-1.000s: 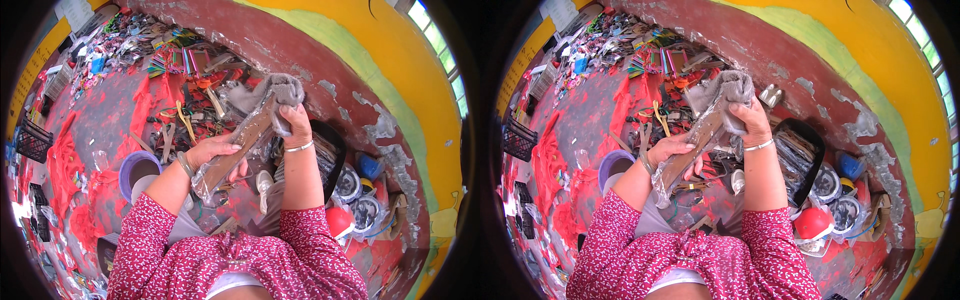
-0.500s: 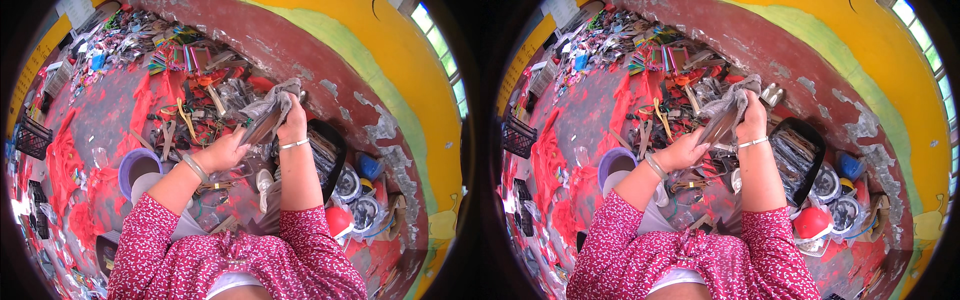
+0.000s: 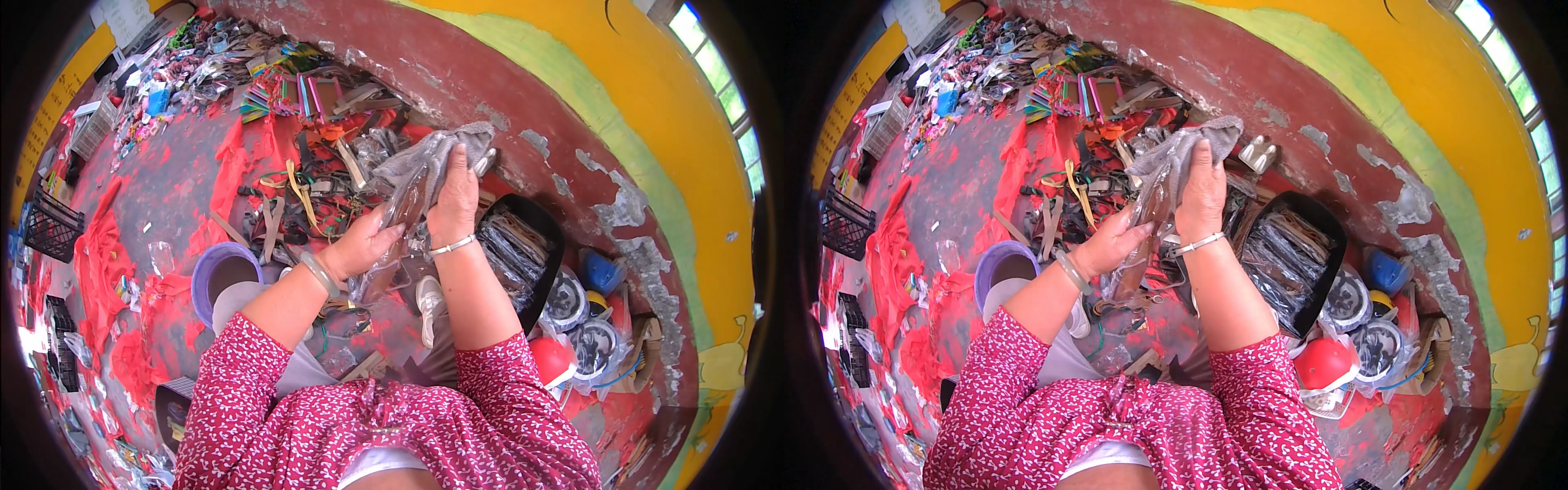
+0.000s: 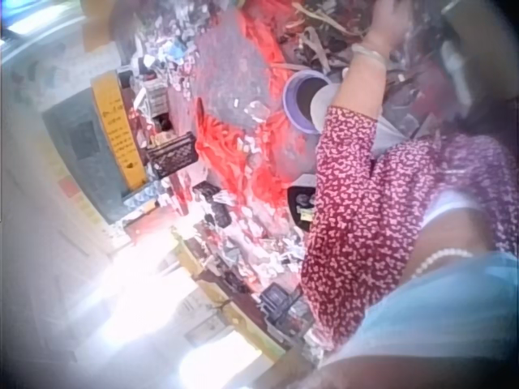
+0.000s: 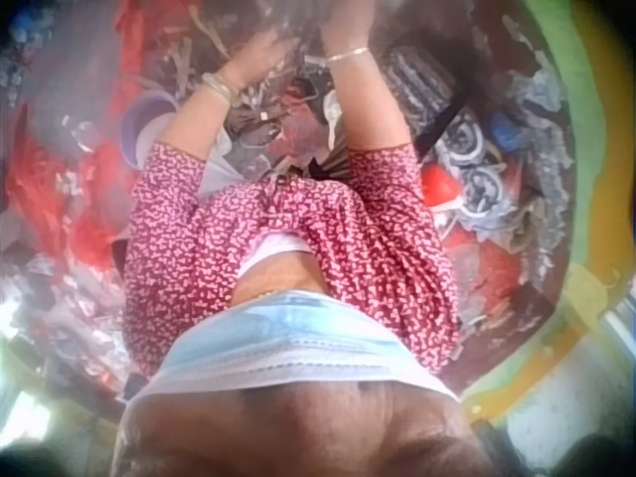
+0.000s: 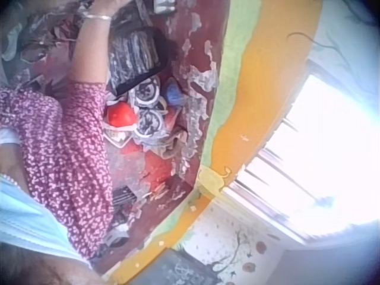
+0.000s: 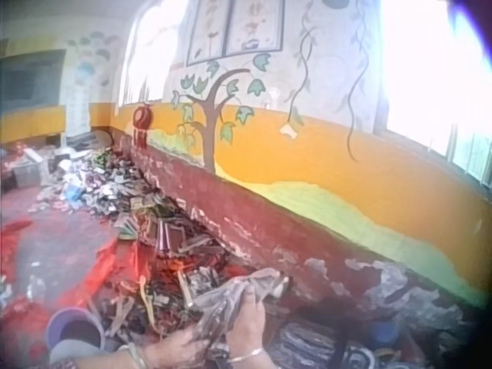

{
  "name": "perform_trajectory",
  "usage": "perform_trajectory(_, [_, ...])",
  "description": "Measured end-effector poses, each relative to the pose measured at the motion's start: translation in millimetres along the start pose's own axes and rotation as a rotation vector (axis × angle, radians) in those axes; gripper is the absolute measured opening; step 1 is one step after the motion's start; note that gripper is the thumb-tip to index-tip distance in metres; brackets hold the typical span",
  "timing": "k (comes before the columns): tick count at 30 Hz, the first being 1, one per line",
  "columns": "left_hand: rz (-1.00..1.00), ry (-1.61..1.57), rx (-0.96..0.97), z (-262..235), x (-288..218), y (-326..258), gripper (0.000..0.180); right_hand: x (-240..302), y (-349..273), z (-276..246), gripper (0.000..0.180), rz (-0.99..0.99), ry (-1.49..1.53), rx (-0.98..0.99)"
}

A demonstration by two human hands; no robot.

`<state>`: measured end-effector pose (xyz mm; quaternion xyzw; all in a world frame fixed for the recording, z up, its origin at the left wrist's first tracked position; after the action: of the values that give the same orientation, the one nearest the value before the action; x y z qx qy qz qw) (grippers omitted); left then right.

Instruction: The person wipes long rectangular objects with a cloth while sitting on the floor.

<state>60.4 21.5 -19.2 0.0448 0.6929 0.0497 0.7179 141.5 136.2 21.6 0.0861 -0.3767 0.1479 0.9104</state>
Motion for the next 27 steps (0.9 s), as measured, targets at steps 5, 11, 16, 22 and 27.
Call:
perform_trajectory(5, [0.033, -0.083, -0.067, -11.6, -9.2, 0.2, 0.037, -34.5, -21.1, 8.9, 0.028, 0.109, -0.197, 0.155])
perform_trajectory(11, [0.044, -0.018, -0.174, -32.5, -19.5, -1.9, 0.036, -37.7, -31.5, 11.4, 0.023, 0.385, -0.5, 0.214])
perform_trajectory(16, [-0.095, -0.372, -0.179, -43.7, -23.0, -4.3, 0.033, -37.5, -25.7, 9.8, 0.03, 0.35, -0.401, 0.305])
perform_trajectory(22, [-0.188, -0.549, -0.303, -50.1, -42.1, -3.4, 0.042, 14.6, 11.4, -2.5, 0.049, 0.217, 0.203, 0.197])
perform_trajectory(27, [-0.139, -0.586, -0.415, -58.2, -28.3, -2.0, 0.032, 16.4, 15.8, -8.6, 0.033, 0.216, 0.274, 0.198])
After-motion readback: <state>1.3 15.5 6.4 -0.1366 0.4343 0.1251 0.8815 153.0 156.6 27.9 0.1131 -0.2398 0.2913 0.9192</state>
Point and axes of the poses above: each hand's wrist, its own y-axis towards the middle knuckle, its own z-axis out of the palm, x = y × z, the point moved 3 cm from there along y, towards the middle knuckle, and after that the axes turned 2 degrees about -z, right-handed, at the moved point
